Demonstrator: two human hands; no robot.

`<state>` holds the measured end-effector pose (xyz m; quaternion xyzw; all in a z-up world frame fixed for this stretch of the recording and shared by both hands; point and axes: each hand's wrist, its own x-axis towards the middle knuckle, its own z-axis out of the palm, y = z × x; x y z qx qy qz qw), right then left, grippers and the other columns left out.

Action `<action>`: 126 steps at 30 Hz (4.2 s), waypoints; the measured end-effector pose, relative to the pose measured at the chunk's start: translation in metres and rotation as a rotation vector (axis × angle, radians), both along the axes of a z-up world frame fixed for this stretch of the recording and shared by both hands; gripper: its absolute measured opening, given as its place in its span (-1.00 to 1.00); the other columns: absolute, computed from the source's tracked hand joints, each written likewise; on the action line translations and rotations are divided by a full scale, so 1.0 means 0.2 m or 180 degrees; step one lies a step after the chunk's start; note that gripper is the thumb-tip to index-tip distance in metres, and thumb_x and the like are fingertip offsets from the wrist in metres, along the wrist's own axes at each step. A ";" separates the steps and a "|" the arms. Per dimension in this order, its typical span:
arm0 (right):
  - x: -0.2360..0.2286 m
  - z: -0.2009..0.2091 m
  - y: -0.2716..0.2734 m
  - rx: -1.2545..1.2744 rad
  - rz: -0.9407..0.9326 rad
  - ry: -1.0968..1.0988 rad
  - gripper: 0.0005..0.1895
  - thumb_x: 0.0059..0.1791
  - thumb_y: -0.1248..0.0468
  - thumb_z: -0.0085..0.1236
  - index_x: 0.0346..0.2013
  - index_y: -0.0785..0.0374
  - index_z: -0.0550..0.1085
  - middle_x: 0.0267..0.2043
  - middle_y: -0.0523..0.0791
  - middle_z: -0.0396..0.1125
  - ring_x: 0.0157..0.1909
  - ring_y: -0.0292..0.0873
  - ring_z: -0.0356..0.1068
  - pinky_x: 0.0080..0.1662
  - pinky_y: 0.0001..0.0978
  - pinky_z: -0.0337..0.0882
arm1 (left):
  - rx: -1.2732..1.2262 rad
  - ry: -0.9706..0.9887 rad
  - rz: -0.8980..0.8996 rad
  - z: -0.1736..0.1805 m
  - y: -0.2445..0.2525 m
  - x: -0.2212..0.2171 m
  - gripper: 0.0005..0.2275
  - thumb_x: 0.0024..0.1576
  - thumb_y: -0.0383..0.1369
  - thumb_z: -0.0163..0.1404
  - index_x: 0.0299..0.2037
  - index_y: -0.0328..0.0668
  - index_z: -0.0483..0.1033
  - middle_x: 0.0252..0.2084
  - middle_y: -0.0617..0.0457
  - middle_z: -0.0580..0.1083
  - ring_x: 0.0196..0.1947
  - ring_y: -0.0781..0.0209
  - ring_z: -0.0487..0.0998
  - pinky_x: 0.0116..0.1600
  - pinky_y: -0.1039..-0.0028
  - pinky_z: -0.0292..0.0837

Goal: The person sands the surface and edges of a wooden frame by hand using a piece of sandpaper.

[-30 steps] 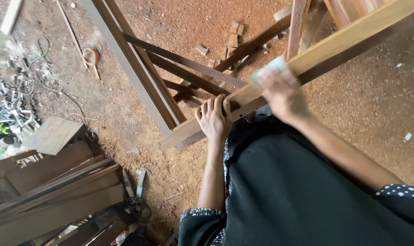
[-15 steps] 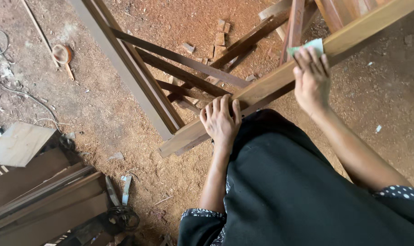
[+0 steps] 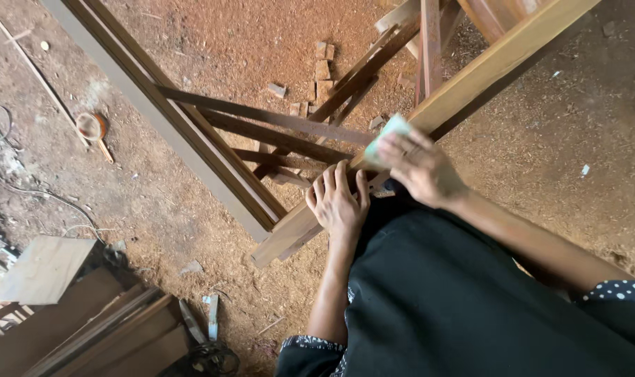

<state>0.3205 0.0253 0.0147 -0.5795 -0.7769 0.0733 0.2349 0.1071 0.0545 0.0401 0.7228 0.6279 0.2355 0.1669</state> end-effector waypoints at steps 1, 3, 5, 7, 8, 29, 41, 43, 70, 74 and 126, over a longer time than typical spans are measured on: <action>-0.03 0.00 -0.04 -0.0156 0.0316 -0.0083 -0.60 0.02 0.26 0.12 0.15 0.24 0.53 0.28 -0.02 0.39 0.37 -0.05 0.29 0.35 0.05 0.24 | 0.0021 0.0002 0.0006 0.00 0.01 0.00 -0.67 0.26 -0.10 -0.02 0.08 -0.10 0.55 0.03 0.04 0.54 0.08 0.05 0.51 0.29 0.14 0.20; 0.10 -0.06 0.10 -0.0931 -0.0608 0.1462 -0.71 0.14 0.17 0.04 0.16 0.03 0.46 0.29 -0.22 0.37 0.39 -0.25 0.35 0.29 -0.17 0.38 | 0.0021 0.0025 0.0020 0.00 0.00 0.00 -0.68 0.27 -0.11 -0.02 0.07 -0.09 0.55 0.03 0.06 0.55 0.07 0.05 0.51 0.30 0.14 0.20; 0.23 -0.09 0.15 -0.0874 -0.1153 0.1317 -0.73 0.23 0.22 0.01 0.24 0.00 0.42 0.35 -0.26 0.34 0.46 -0.25 0.33 0.40 -0.21 0.30 | -0.0046 0.0099 0.0060 -0.01 0.00 0.01 -0.70 0.28 -0.11 -0.03 0.06 -0.06 0.56 0.02 0.06 0.55 0.07 0.05 0.52 0.30 0.14 0.20; 0.37 -0.05 0.19 0.0126 -0.1177 -0.0531 -0.63 0.28 0.41 0.01 0.40 0.14 0.39 0.48 -0.14 0.27 0.58 -0.06 0.22 0.67 -0.10 0.00 | -0.0037 0.0128 0.0113 -0.03 0.01 0.03 -0.71 0.29 -0.11 -0.04 0.05 -0.04 0.56 0.01 0.07 0.55 0.07 0.05 0.52 0.29 0.15 0.20; 0.33 -0.06 0.18 0.0183 -0.0778 -0.0341 -0.61 0.22 0.35 0.05 0.37 0.14 0.39 0.45 -0.11 0.27 0.53 -0.03 0.21 0.62 -0.07 -0.02 | 0.0000 0.0127 0.0143 -0.03 0.01 0.04 -0.71 0.29 -0.11 -0.04 0.05 -0.04 0.56 0.00 0.07 0.56 0.07 0.05 0.52 0.30 0.15 0.20; 0.42 0.01 0.14 0.0708 -0.0637 0.0093 -0.69 0.15 0.43 0.11 0.18 0.15 0.53 0.27 -0.10 0.44 0.32 -0.03 0.44 0.37 -0.05 0.45 | -0.0167 0.0461 0.0048 -0.10 -0.01 0.05 -0.64 0.26 -0.06 -0.06 0.11 -0.06 0.54 0.18 0.02 0.51 0.46 -0.11 0.16 0.47 -0.18 -0.28; 0.44 -0.03 0.16 0.0499 -0.0878 0.0511 -0.74 0.20 0.32 -0.02 0.17 0.23 0.51 0.26 -0.02 0.42 0.37 0.06 0.39 0.45 0.01 0.31 | 0.0380 0.0276 -0.0472 -0.13 0.07 0.36 -0.61 0.26 -0.13 0.01 0.22 -0.14 0.46 0.17 -0.05 0.48 0.37 -0.03 0.32 0.49 -0.05 0.00; 0.23 -0.07 0.13 0.0806 -0.0527 0.0507 -0.65 0.17 0.27 -0.01 0.21 0.34 0.49 0.25 0.06 0.40 0.36 0.15 0.36 0.40 0.08 0.30 | 0.0357 0.0209 -0.0500 -0.13 0.07 0.37 -0.61 0.27 -0.14 0.00 0.23 -0.14 0.45 0.15 -0.03 0.49 0.28 0.01 0.41 0.41 0.05 0.13; 0.34 0.07 0.21 0.0465 0.0051 -0.0174 -0.73 0.14 0.24 -0.01 0.08 0.28 0.50 0.06 -0.02 0.51 0.15 0.00 0.48 0.25 -0.10 0.42 | 0.0116 0.0171 -0.0270 -0.05 0.10 0.41 -0.72 0.32 -0.22 -0.11 0.14 -0.08 0.50 0.02 0.03 0.55 0.04 0.06 0.53 0.21 0.18 0.30; 0.48 0.07 0.33 -0.0031 -0.0271 -0.0270 -0.83 0.22 0.28 0.07 0.08 0.24 0.52 0.01 -0.06 0.51 0.11 -0.06 0.49 0.31 -0.21 0.39 | 0.0113 0.0072 -0.0288 -0.04 0.09 0.41 -0.73 0.33 -0.23 -0.11 0.14 -0.08 0.51 0.03 0.04 0.55 0.04 0.06 0.53 0.20 0.19 0.30; 0.58 0.03 0.05 0.0373 0.0402 0.0200 -0.66 0.10 0.25 0.12 0.14 0.28 0.57 0.21 0.00 0.48 0.30 -0.01 0.40 0.40 0.00 0.21 | 0.0475 0.0189 0.0135 -0.05 0.10 0.56 -0.80 0.29 -0.22 -0.05 -0.03 -0.05 0.57 -0.07 0.10 0.58 -0.04 0.11 0.54 0.18 0.26 0.27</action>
